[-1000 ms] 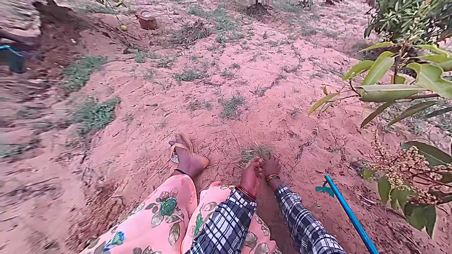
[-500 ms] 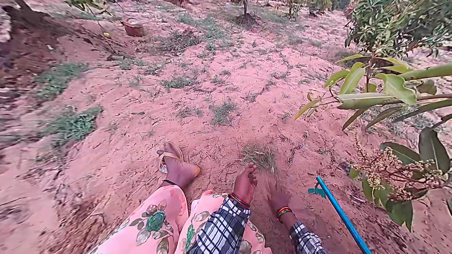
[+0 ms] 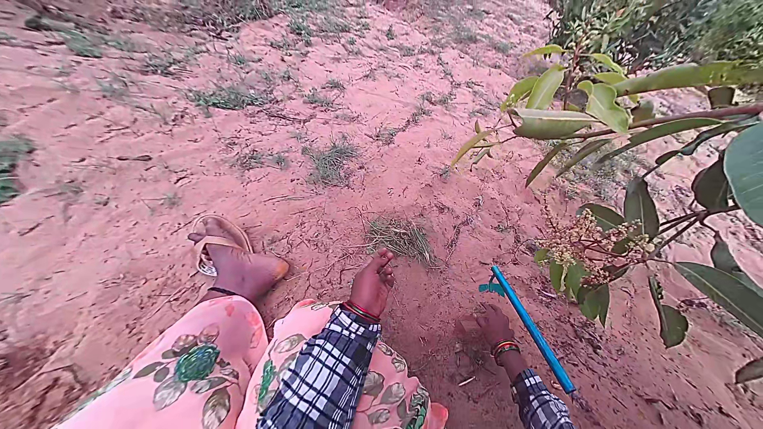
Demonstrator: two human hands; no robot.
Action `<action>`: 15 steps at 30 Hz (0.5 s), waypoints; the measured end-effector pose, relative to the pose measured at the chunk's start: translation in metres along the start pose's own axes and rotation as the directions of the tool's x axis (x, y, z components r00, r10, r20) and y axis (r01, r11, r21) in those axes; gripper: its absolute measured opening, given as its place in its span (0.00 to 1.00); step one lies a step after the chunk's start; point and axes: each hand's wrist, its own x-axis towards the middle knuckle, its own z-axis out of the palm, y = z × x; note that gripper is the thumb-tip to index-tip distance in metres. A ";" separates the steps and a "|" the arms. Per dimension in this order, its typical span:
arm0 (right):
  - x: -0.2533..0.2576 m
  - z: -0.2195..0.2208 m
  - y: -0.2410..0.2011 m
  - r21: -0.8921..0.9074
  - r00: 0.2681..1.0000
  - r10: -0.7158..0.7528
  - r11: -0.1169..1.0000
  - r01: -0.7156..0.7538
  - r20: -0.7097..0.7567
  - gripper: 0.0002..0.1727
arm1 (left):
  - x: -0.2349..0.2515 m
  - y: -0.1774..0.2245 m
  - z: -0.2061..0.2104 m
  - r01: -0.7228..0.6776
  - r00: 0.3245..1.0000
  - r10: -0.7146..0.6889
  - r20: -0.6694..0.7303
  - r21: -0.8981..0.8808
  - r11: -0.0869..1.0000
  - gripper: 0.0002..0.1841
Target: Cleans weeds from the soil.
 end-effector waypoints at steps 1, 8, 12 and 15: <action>0.005 0.003 0.003 -0.022 0.999 0.011 1.000 -0.010 0.042 0.38 | 0.000 0.000 0.001 0.000 1.000 0.000 0.002 0.001 1.000 0.15; -0.065 0.065 -0.053 -0.083 0.945 -0.245 0.960 0.267 0.216 0.46 | 0.002 -0.003 -0.001 -0.002 1.000 0.002 0.004 0.017 1.000 0.14; -0.089 0.076 -0.026 -0.207 0.844 -0.478 0.825 0.527 0.243 0.25 | 0.002 -0.003 -0.002 0.007 1.000 -0.007 0.002 0.023 1.000 0.14; -0.073 0.058 0.013 -0.257 0.938 -0.322 0.902 0.346 0.129 0.30 | 0.002 -0.003 -0.003 0.012 1.000 -0.012 0.004 0.030 0.999 0.14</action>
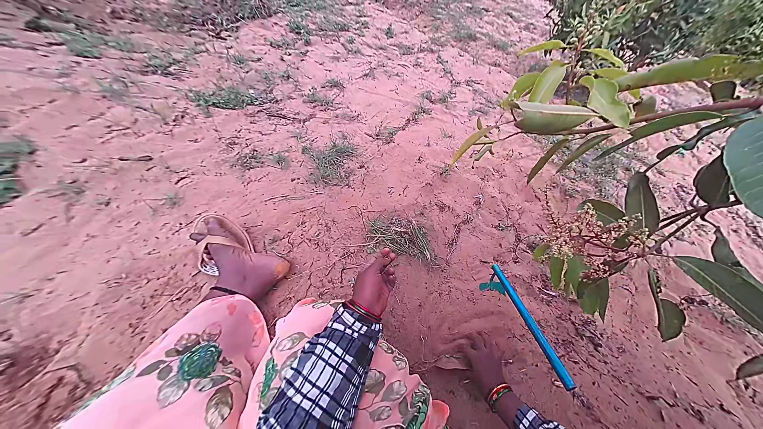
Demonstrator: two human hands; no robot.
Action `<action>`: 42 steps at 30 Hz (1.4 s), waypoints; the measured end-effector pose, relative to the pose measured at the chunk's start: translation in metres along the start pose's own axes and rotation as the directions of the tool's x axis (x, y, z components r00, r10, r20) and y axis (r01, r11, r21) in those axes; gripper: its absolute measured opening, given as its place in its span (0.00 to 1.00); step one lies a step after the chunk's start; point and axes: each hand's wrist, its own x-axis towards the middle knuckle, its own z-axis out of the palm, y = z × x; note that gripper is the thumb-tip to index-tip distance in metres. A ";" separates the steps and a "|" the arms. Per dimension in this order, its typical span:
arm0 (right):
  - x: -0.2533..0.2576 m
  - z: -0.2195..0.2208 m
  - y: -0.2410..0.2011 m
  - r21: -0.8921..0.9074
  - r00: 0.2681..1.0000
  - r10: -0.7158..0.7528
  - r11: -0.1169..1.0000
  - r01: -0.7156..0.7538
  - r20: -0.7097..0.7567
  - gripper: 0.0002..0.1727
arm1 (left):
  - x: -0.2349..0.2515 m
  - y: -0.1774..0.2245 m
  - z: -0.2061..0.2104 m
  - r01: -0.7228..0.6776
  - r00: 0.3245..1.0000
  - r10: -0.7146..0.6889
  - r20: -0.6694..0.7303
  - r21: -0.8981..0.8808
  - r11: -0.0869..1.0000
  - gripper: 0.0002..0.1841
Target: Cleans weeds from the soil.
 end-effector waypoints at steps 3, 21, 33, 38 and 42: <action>0.007 0.002 0.042 0.100 0.940 0.333 0.940 -0.325 -0.075 0.33 | -0.001 -0.001 0.000 0.004 1.000 -0.004 0.018 0.001 1.000 0.14; 0.011 -0.036 -0.063 0.100 0.963 -0.173 0.983 0.155 0.209 0.33 | -0.002 -0.001 0.001 -0.009 1.000 0.008 0.013 0.031 0.999 0.14; 0.062 -0.029 -0.013 0.514 0.896 0.348 0.841 -0.169 -0.275 0.23 | -0.001 -0.006 0.000 0.005 1.000 -0.006 0.022 0.063 0.998 0.14; 0.111 -0.049 0.013 0.278 0.876 0.466 0.864 -0.420 -0.122 0.33 | 0.002 -0.008 0.000 0.002 1.000 -0.003 0.020 0.065 0.998 0.13; 0.113 -0.049 -0.025 0.308 0.918 0.394 0.880 -0.363 -0.043 0.27 | 0.002 -0.010 0.000 -0.036 0.998 0.025 0.053 0.218 0.975 0.14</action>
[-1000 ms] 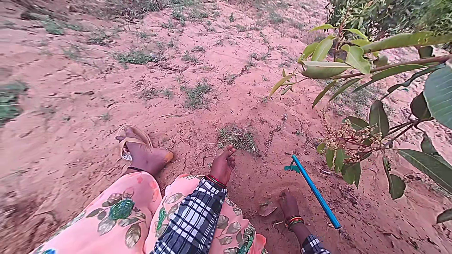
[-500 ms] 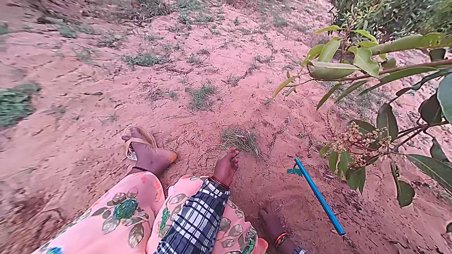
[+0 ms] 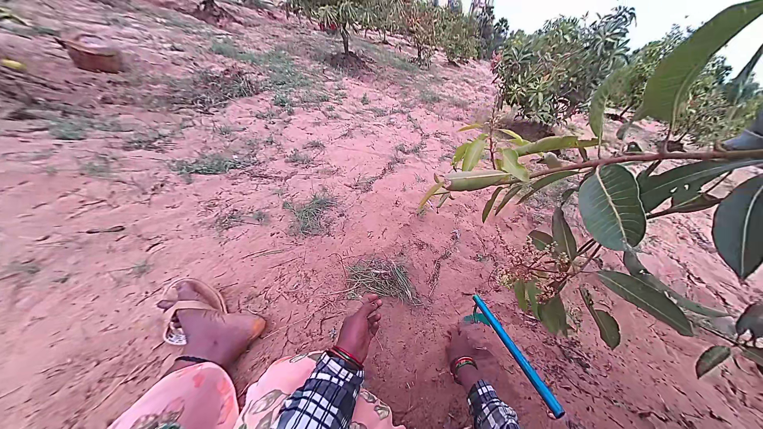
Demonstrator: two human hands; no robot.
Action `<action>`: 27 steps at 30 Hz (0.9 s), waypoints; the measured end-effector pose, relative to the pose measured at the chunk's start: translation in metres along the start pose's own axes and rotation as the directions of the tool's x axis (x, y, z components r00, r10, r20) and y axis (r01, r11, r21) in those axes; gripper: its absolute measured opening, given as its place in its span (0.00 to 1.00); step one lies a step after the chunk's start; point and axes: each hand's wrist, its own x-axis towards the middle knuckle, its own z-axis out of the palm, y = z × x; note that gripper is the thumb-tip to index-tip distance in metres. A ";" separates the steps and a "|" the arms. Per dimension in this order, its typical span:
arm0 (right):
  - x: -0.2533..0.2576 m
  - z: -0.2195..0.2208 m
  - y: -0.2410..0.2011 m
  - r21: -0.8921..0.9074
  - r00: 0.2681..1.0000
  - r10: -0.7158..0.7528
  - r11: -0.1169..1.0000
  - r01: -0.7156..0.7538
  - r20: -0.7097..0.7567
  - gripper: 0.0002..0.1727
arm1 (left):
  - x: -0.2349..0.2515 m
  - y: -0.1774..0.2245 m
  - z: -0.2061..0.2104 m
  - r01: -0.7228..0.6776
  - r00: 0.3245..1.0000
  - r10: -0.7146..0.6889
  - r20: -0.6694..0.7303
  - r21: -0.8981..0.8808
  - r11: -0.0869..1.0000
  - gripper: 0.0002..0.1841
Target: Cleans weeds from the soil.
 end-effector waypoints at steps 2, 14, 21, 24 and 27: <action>-0.022 0.008 -0.015 0.043 0.995 -0.096 0.995 0.094 0.040 0.29 | -0.001 -0.004 0.002 -0.036 0.997 0.023 0.074 0.178 0.983 0.15; -0.080 0.047 -0.021 -0.017 0.873 -0.446 0.889 0.458 0.199 0.43 | -0.013 -0.022 0.004 -0.098 0.939 -0.053 0.340 0.413 0.905 0.18; -0.076 0.052 -0.022 0.037 0.867 -0.454 0.889 0.457 0.205 0.39 | -0.011 -0.012 -0.003 -0.034 0.935 -0.055 0.351 0.242 0.970 0.14; -0.074 0.054 -0.026 0.047 0.867 -0.449 0.892 0.450 0.216 0.39 | -0.006 -0.011 -0.002 0.016 0.921 -0.094 0.379 0.204 0.979 0.13; -0.073 0.051 -0.031 0.040 0.862 -0.441 0.894 0.446 0.251 0.40 | -0.003 -0.012 0.004 0.043 0.919 -0.114 0.378 0.191 0.981 0.12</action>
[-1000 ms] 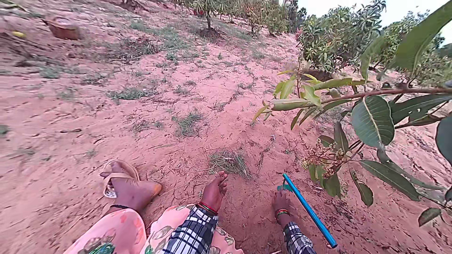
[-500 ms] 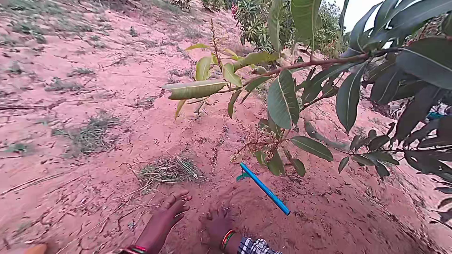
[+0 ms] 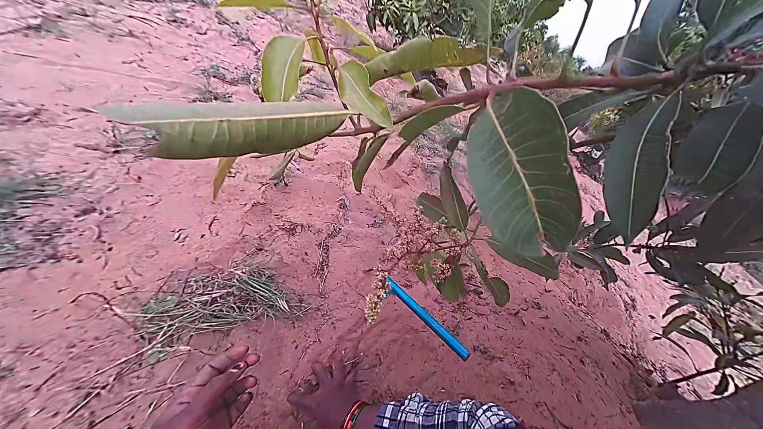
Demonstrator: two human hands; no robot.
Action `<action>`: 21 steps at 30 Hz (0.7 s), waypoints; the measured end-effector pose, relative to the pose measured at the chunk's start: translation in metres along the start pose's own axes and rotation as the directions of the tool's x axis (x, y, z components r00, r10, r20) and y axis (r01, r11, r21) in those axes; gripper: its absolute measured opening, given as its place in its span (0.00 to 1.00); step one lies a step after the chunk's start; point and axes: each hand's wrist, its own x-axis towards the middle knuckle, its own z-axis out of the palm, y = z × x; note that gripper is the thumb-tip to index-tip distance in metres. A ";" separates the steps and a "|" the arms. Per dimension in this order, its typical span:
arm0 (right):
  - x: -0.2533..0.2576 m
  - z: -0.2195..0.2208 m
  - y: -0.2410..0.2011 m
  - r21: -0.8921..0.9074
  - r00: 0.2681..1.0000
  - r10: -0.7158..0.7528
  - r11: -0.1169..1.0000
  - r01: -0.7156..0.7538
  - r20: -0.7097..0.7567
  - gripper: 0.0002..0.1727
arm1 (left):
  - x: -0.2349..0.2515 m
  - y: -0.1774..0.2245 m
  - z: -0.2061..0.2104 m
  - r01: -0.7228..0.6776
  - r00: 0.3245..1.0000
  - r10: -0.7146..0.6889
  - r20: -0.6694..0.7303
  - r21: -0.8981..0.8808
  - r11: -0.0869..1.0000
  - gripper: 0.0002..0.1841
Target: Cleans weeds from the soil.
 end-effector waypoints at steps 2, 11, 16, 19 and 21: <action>0.001 0.000 -0.001 -0.002 1.000 0.001 1.000 -0.001 0.003 0.40 | 0.001 -0.001 0.002 0.005 1.000 -0.005 -0.007 0.008 1.000 0.11; 0.001 -0.002 -0.003 -0.005 1.000 -0.005 1.000 0.004 -0.011 0.39 | 0.001 0.000 0.007 0.015 0.999 -0.016 -0.050 -0.024 1.000 0.13; 0.003 0.005 -0.006 -0.015 0.999 0.020 1.000 -0.020 -0.044 0.41 | -0.003 0.030 0.054 0.031 0.998 -0.009 0.066 -0.334 0.942 0.12; 0.002 0.001 -0.010 -0.013 0.999 0.039 0.999 -0.039 -0.030 0.43 | 0.012 0.023 0.063 -0.090 0.987 0.116 0.107 -0.223 0.971 0.15; 0.002 0.002 -0.010 -0.015 0.998 0.034 0.999 -0.034 -0.047 0.42 | 0.030 0.001 0.046 -0.093 0.990 0.103 0.092 -0.114 0.989 0.15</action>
